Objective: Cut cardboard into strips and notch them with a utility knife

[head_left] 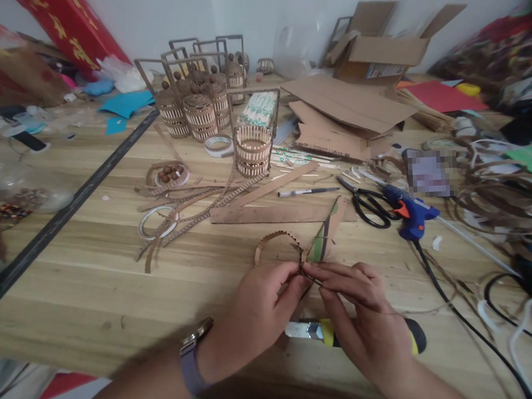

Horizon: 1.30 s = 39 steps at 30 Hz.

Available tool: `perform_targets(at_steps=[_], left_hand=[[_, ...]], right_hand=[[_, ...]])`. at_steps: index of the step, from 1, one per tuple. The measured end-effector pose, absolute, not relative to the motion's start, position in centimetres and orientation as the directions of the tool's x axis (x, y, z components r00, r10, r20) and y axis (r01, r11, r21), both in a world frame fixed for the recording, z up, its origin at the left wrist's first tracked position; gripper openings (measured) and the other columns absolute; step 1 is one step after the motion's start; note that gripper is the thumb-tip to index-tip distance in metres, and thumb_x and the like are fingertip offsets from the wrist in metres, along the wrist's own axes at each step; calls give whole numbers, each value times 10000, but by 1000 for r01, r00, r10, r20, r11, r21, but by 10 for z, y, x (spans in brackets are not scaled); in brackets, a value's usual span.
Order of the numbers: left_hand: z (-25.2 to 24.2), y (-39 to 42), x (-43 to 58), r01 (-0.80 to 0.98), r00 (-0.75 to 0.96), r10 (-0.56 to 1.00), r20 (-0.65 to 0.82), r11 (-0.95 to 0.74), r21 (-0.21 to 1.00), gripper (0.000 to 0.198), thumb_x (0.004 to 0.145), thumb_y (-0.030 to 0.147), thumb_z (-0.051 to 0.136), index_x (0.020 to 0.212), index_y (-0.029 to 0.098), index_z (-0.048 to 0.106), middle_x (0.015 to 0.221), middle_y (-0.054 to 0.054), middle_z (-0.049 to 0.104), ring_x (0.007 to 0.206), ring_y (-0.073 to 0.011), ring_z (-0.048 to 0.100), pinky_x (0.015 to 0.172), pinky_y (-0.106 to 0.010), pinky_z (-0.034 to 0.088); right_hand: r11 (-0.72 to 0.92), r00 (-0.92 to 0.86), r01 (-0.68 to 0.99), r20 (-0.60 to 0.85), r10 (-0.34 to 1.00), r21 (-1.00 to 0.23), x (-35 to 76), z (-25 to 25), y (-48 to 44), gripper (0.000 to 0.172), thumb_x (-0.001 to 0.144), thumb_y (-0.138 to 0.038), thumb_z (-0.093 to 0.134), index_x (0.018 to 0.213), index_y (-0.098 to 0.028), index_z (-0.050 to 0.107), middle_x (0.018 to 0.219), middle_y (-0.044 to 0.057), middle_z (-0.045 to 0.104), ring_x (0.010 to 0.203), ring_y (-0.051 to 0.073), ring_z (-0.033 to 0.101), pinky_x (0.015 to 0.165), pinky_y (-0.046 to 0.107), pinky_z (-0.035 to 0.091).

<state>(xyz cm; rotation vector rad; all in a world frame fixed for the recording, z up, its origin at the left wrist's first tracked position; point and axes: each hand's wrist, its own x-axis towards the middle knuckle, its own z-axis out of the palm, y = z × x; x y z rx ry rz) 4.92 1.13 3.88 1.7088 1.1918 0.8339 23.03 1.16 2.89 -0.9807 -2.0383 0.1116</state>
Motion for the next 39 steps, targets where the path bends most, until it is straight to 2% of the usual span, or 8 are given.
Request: perform_targets(at_steps=[6,11,16,20,27,33,39], left_hand=[[38,13,49,395,308,946,103,-226,890,201,990,227,492,883,168,652,800,-11,679,743,-134,610,666,-236,411],[39,15,48,376,310,946,93,-212,902,187,990,220,499,913,175,663,833,-12,692,763,-134,615,690,-232,424],[36,19,45,405,320,938,132,-261,876,165,979,215,515,961,176,674,870,-30,705,811,-154,629,724,-246,439],[31,23,44,486,340,933,122,-285,826,153,968,206,516,927,163,656,847,-46,699,803,-172,629,718,-263,440],[21,27,45,525,364,924,116,-307,794,260,986,218,423,792,171,590,737,-34,653,699,-160,592,648,-265,403],[20,29,46,509,439,895,82,-323,798,304,994,234,381,762,177,568,732,-43,661,708,-161,598,656,-272,407],[24,28,47,509,399,912,97,-308,804,301,991,259,400,761,187,579,716,-40,663,700,-169,611,647,-283,414]], right_hand=[[682,-311,602,664,680,-416,231,32,12,155,917,-97,529,984,-235,512,947,24,790,870,173,737,836,354,435],[680,-324,587,643,694,-438,232,33,15,104,938,-141,531,978,-236,523,998,43,781,939,188,725,822,363,445],[713,-406,609,636,656,-346,231,33,20,115,929,-158,590,1028,-215,599,1020,69,774,968,216,705,830,381,431],[738,-459,570,604,651,-362,232,37,25,120,935,-121,567,1011,-205,609,1002,74,781,944,199,705,828,377,436],[766,-550,522,538,639,-375,242,38,39,122,935,-112,562,977,-213,616,965,38,793,892,162,727,769,334,465],[781,-640,496,449,624,-379,258,26,39,167,918,-169,589,1061,-231,647,1070,13,778,977,178,718,782,342,474],[763,-549,518,533,643,-387,247,33,37,195,879,-127,610,1015,-266,610,1021,1,782,863,191,726,720,374,470]])
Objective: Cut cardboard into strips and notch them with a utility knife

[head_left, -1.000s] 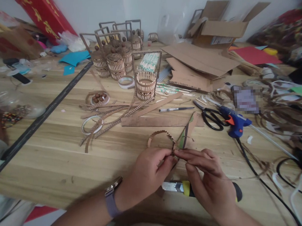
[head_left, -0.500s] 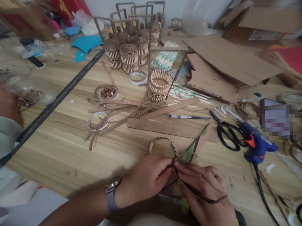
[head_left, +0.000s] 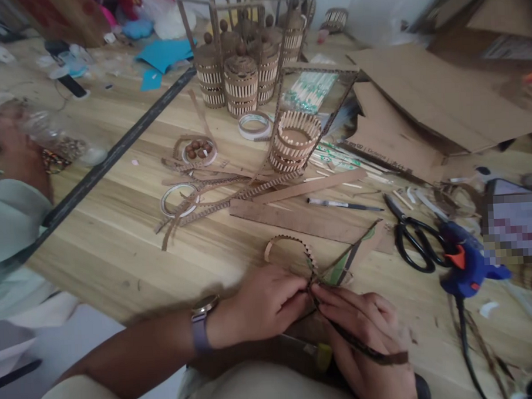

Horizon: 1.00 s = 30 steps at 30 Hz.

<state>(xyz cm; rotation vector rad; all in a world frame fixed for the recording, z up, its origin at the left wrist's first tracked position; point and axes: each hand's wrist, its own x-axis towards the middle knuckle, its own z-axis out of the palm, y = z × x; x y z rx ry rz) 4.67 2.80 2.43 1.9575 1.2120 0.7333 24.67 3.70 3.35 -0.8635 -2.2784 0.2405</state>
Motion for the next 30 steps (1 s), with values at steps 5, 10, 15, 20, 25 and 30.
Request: perform_targets(at_steps=[5,10,15,20,25,30], left_hand=[[25,28,46,480,392,908,150,-341,808,305,981,223,418,703,209,543,675,-36,625,669,-175,596,629,-300,414],[24,28,47,472,399,905,147,-340,813,265,971,222,497,711,209,551,681,-24,635,679,-177,612,628,-291,420],[27,27,48,457,401,901,163,-351,817,204,1000,276,516,860,160,610,817,-55,693,811,-189,652,706,-277,452],[27,29,49,486,402,901,164,-362,795,170,990,224,486,863,175,589,822,-52,679,814,-194,644,725,-287,462],[25,28,51,523,380,912,152,-347,778,186,961,172,462,817,175,580,769,-56,667,772,-195,641,693,-288,447],[21,30,49,541,381,913,144,-346,767,199,946,171,478,778,178,586,718,-32,654,738,-172,628,672,-266,429]], right_hand=[[730,-488,540,552,676,-418,243,31,33,148,903,-114,562,981,-235,594,981,39,774,892,214,722,779,387,469],[739,-453,501,591,668,-451,243,27,34,137,899,-136,576,989,-237,583,964,41,761,890,217,717,778,377,497],[745,-460,518,597,657,-420,245,24,34,86,909,-177,575,959,-247,588,1005,50,764,881,217,707,774,394,492],[768,-517,543,586,624,-339,248,25,35,69,935,-211,553,958,-253,603,1012,56,770,877,220,707,772,399,472],[752,-507,548,569,647,-367,247,24,36,84,936,-204,541,964,-262,595,1006,34,776,853,219,715,768,406,462],[742,-492,540,567,661,-397,247,21,34,96,923,-164,554,978,-237,585,996,49,775,871,218,710,779,398,469]])
